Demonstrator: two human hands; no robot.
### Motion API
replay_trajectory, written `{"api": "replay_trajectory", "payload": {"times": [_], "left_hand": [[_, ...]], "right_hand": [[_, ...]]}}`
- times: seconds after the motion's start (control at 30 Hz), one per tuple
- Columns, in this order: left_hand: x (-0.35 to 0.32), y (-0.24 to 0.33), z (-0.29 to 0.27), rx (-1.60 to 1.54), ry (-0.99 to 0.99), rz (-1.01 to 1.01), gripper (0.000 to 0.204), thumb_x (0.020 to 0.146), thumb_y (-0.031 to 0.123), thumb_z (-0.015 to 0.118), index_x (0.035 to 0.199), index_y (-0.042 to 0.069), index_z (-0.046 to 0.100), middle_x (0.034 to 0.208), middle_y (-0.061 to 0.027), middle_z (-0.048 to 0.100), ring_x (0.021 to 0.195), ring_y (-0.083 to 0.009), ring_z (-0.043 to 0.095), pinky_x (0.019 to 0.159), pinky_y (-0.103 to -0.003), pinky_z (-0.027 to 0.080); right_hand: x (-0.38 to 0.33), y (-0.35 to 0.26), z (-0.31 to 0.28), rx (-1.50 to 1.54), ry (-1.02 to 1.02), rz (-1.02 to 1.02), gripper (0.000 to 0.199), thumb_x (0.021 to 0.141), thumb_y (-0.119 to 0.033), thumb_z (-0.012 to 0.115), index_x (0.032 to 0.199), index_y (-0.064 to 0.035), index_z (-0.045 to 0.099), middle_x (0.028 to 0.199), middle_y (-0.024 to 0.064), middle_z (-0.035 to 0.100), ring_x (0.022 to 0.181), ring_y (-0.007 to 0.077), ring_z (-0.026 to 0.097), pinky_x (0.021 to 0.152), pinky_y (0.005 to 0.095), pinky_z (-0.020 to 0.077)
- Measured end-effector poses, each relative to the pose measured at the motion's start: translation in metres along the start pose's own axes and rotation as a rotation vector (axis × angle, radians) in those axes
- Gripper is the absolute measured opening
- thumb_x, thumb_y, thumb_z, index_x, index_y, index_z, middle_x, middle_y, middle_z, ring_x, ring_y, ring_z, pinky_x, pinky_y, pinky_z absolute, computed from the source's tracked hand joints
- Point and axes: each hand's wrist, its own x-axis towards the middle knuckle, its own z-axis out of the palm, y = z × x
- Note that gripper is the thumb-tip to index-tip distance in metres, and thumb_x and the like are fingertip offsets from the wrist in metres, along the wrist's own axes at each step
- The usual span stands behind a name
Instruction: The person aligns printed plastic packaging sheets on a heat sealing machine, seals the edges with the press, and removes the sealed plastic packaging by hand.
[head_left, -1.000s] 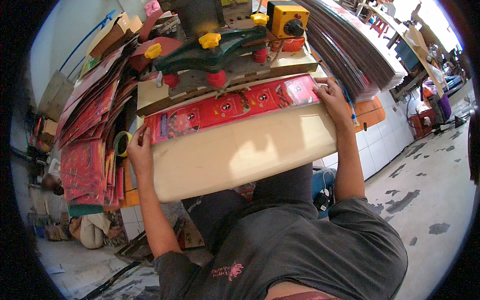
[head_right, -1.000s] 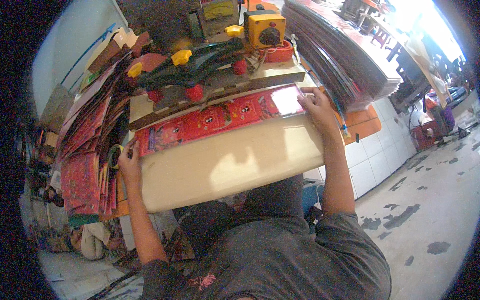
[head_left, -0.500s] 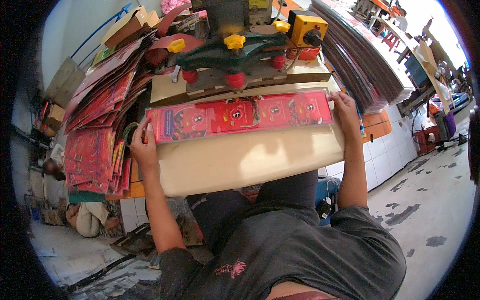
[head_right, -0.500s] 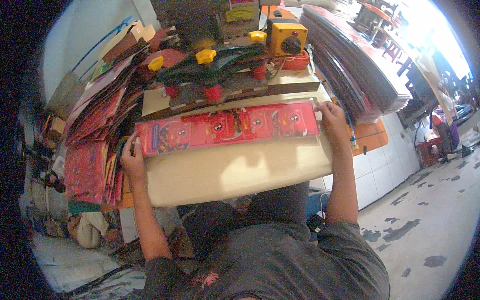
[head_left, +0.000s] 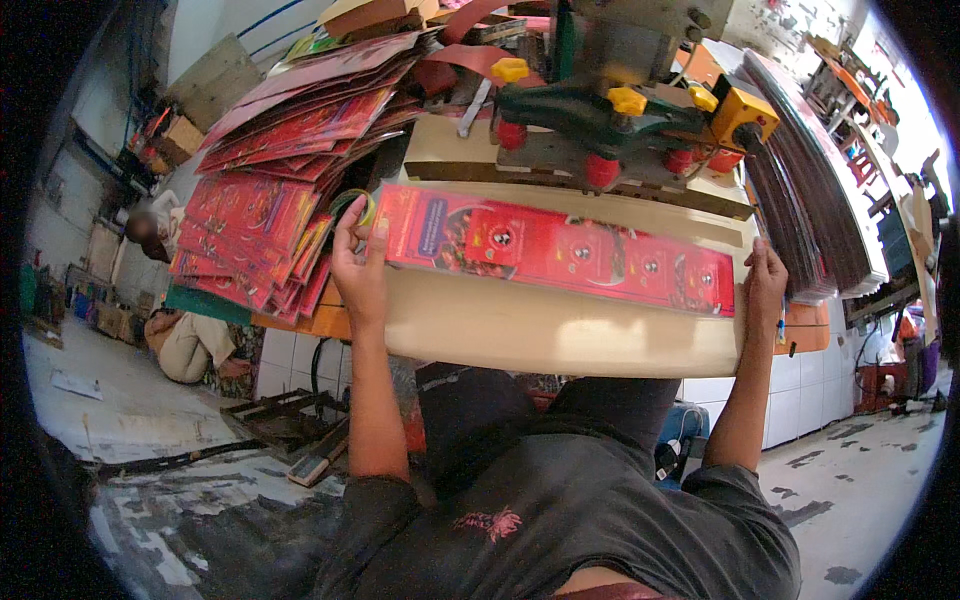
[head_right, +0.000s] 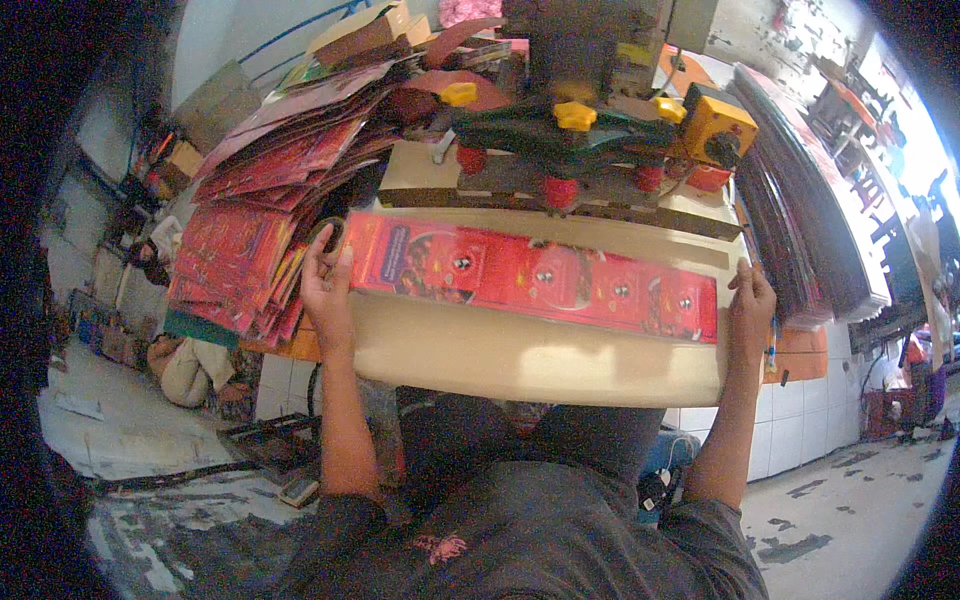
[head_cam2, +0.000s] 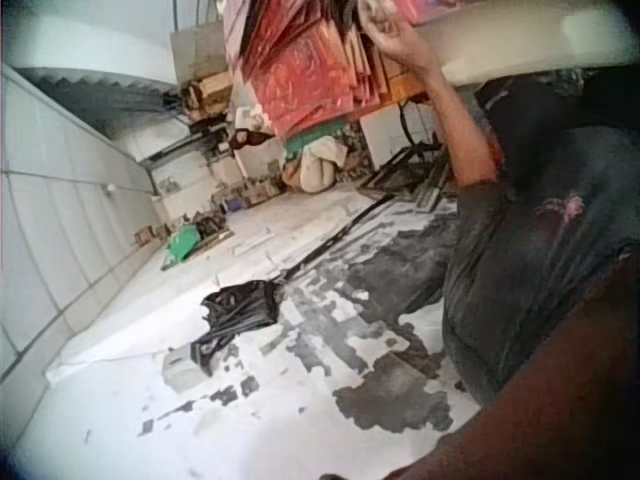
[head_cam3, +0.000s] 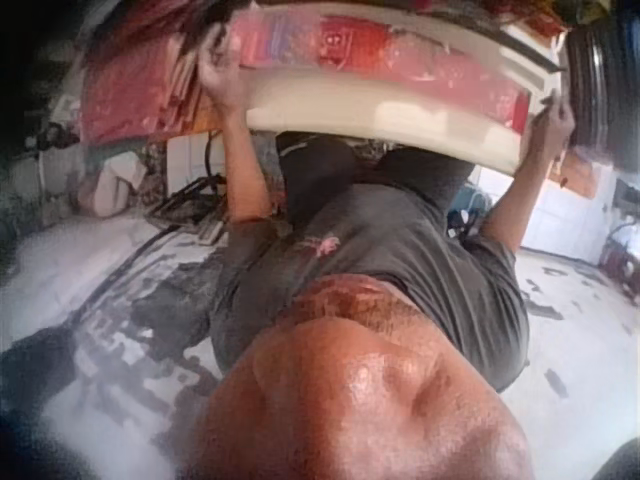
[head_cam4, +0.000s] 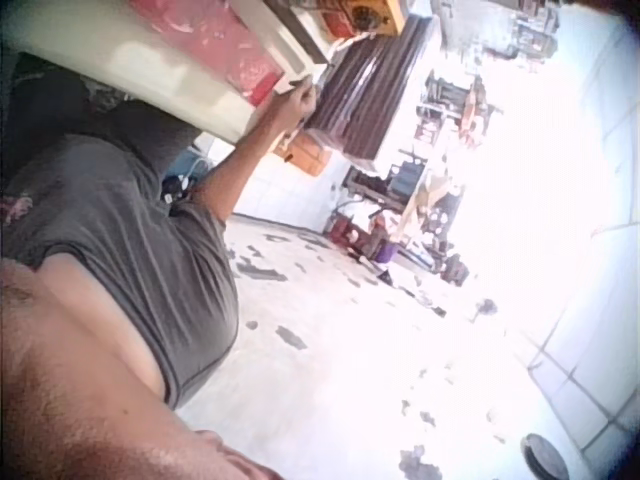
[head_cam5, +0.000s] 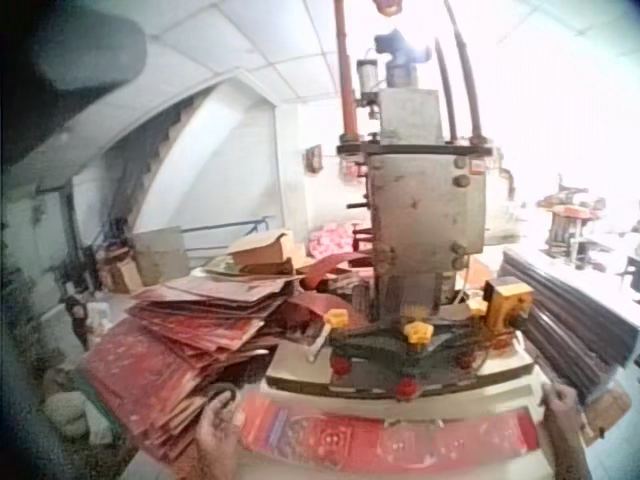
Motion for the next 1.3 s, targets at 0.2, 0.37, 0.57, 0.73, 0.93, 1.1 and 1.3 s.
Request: {"api": "replay_trajectory", "payload": {"times": [0.2,0.37,0.57,0.73,0.93,1.1,1.3], "left_hand": [[-0.031,0.053,-0.011,-0.045,0.062,-0.027,0.045,0.098,0.011,0.067,0.140,0.001,0.056,0.097,0.0011,0.060,0.090,-0.0068,0.057,0.083,-0.024,0.049],[-0.047,0.064,-0.024,-0.053,0.106,0.042,0.045,0.096,0.009,0.067,0.139,-0.001,0.056,0.095,0.0025,0.059,0.085,-0.0039,0.055,0.074,-0.019,0.046],[-0.071,0.095,-0.026,-0.058,0.187,0.098,0.045,0.093,0.008,0.069,0.136,0.000,0.058,0.093,0.0018,0.059,0.078,-0.0042,0.050,0.071,-0.020,0.041],[-0.089,0.104,-0.024,-0.107,0.243,0.112,0.050,0.092,0.011,0.071,0.138,0.000,0.055,0.092,0.0017,0.057,0.080,-0.0059,0.049,0.073,-0.022,0.041],[-0.098,0.107,-0.021,-0.125,0.304,0.101,0.054,0.092,0.015,0.073,0.140,-0.001,0.053,0.094,0.0008,0.058,0.081,-0.0076,0.051,0.075,-0.024,0.042],[-0.101,0.109,-0.023,-0.137,0.277,0.071,0.054,0.092,0.015,0.073,0.139,-0.001,0.053,0.097,-0.0019,0.059,0.086,-0.0102,0.054,0.081,-0.026,0.044],[-0.100,0.108,-0.020,-0.123,0.324,0.131,0.044,0.092,0.012,0.072,0.130,-0.002,0.056,0.100,-0.0036,0.062,0.089,-0.0122,0.058,0.084,-0.029,0.048]], "right_hand": [[-0.008,-0.035,0.005,-0.118,0.043,-0.312,0.033,0.105,-0.024,0.060,0.083,-0.0004,0.065,0.074,-0.0017,0.055,0.071,0.0062,0.047,0.066,0.0237,0.0396],[-0.071,-0.142,0.067,-0.217,-0.309,-0.641,0.016,0.099,-0.009,0.064,0.089,0.0033,0.064,0.070,0.0040,0.059,0.068,0.0078,0.053,0.059,0.0260,0.0426],[-0.126,-0.235,0.155,-0.222,-0.650,-1.034,0.025,0.090,-0.021,0.071,0.112,-0.0075,0.071,0.099,0.0154,0.067,0.092,0.0350,0.067,0.082,0.0449,0.0552],[-0.142,-0.281,0.233,-0.049,-0.655,-1.260,0.040,0.093,-0.027,0.069,0.125,-0.0027,0.064,0.105,0.0192,0.066,0.100,0.0382,0.064,0.089,0.0455,0.0524],[-0.153,-0.310,0.259,-0.130,-0.907,-1.217,0.026,0.092,-0.023,0.063,0.105,-0.0004,0.064,0.098,0.0178,0.067,0.096,0.0395,0.067,0.083,0.0478,0.0541],[-0.157,-0.308,0.261,-0.198,-0.743,-1.410,0.018,0.085,-0.019,0.063,0.092,-0.0029,0.061,0.088,0.0139,0.066,0.088,0.0342,0.069,0.072,0.0452,0.0555],[-0.172,-0.314,0.257,-0.191,-0.528,-1.426,0.015,0.082,-0.018,0.064,0.086,-0.0049,0.058,0.084,0.0104,0.064,0.080,0.0295,0.069,0.068,0.0421,0.0555]]}}
